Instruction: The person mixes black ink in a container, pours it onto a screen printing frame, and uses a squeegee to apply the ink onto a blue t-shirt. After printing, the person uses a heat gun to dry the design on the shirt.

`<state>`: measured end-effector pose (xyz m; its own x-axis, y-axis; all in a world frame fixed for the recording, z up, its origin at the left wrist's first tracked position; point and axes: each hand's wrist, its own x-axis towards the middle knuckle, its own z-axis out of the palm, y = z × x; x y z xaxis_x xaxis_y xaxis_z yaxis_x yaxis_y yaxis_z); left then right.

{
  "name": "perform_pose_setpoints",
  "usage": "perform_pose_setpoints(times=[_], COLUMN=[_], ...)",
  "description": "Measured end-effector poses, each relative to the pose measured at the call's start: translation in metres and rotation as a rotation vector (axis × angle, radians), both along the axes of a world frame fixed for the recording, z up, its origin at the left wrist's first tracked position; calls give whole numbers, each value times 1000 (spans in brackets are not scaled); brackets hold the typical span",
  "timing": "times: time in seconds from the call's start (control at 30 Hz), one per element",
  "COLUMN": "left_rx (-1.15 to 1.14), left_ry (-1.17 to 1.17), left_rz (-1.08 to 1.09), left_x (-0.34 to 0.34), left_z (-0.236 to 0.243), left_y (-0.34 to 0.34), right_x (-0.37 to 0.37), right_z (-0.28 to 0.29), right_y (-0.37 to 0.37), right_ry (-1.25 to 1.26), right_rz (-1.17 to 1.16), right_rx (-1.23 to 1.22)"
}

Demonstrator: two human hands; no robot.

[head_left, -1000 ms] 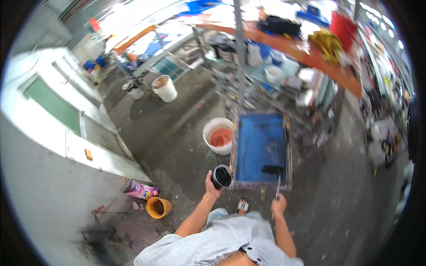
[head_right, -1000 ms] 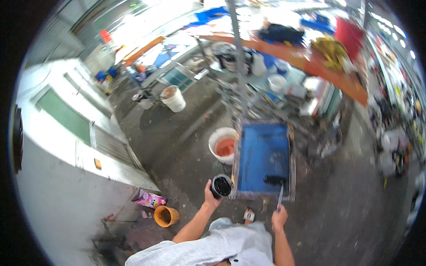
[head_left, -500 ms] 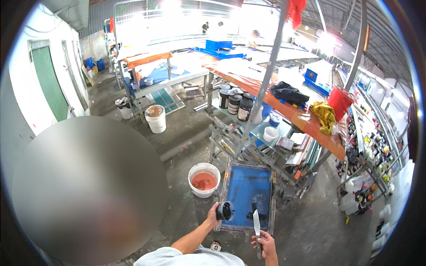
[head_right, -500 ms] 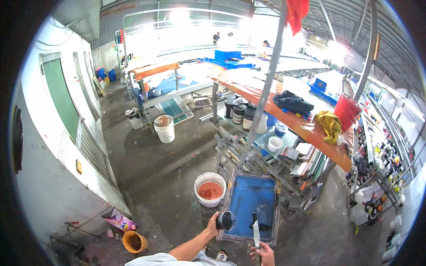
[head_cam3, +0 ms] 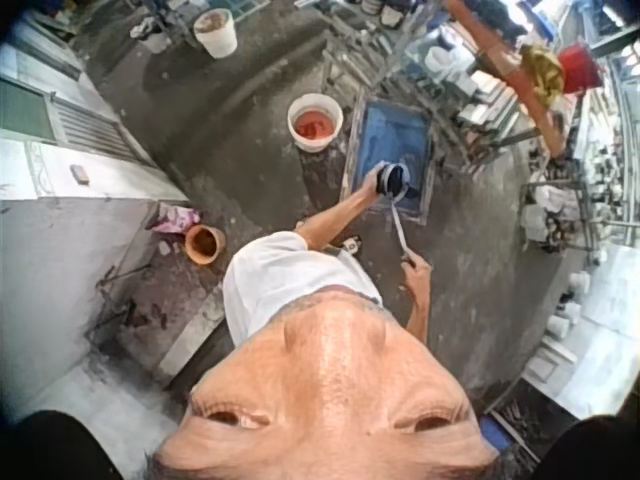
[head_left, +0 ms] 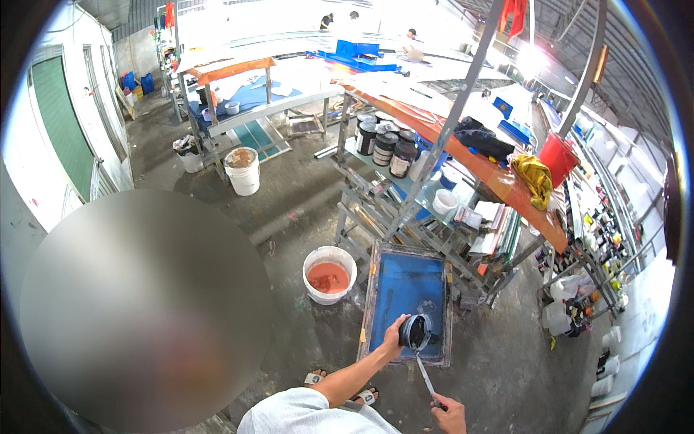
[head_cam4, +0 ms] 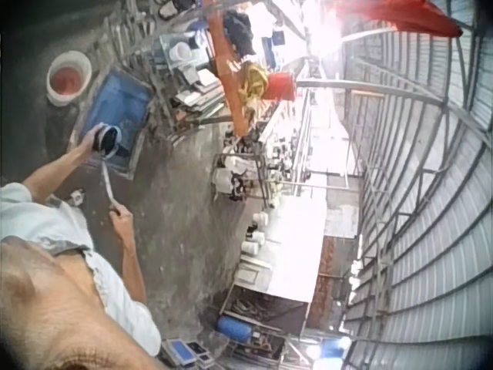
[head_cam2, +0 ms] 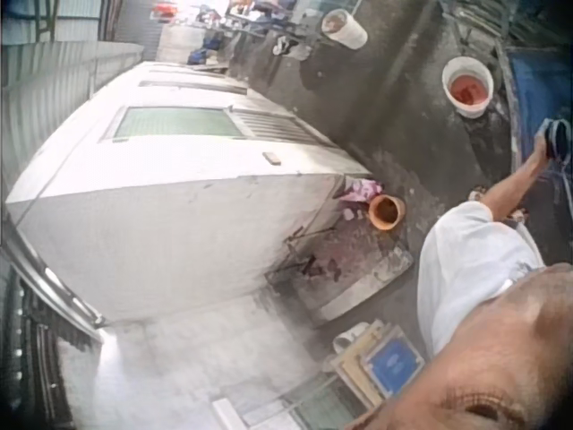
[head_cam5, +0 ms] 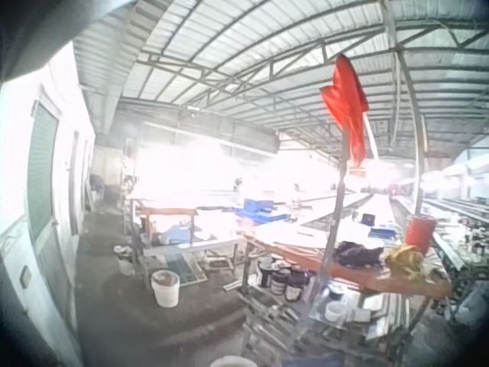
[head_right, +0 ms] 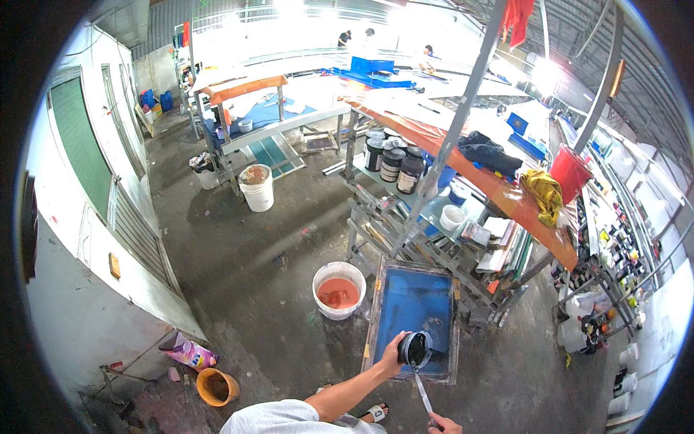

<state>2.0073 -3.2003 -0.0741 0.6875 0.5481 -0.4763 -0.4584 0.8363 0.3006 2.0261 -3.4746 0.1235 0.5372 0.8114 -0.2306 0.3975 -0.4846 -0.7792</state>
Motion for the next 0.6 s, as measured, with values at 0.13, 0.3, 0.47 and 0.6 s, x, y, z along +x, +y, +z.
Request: perform_pose_setpoints(times=[0.13, 0.3, 0.47, 0.6], left_rx=[-138, -77, -47, -107], left_ry=[-11, -281, -226, -170], left_rz=[-24, -82, -4, -46], left_x=[22, 42, 113, 162], left_z=[8, 38, 3, -4], left_y=[-21, -80, -170, -224], right_x=[20, 37, 74, 105], right_z=[-6, -33, -76, -51], right_y=[-36, -47, -129, -206], right_ry=[373, 874, 1078, 1119], right_rz=[-197, -431, -534, -589], right_rx=[51, 309, 295, 242])
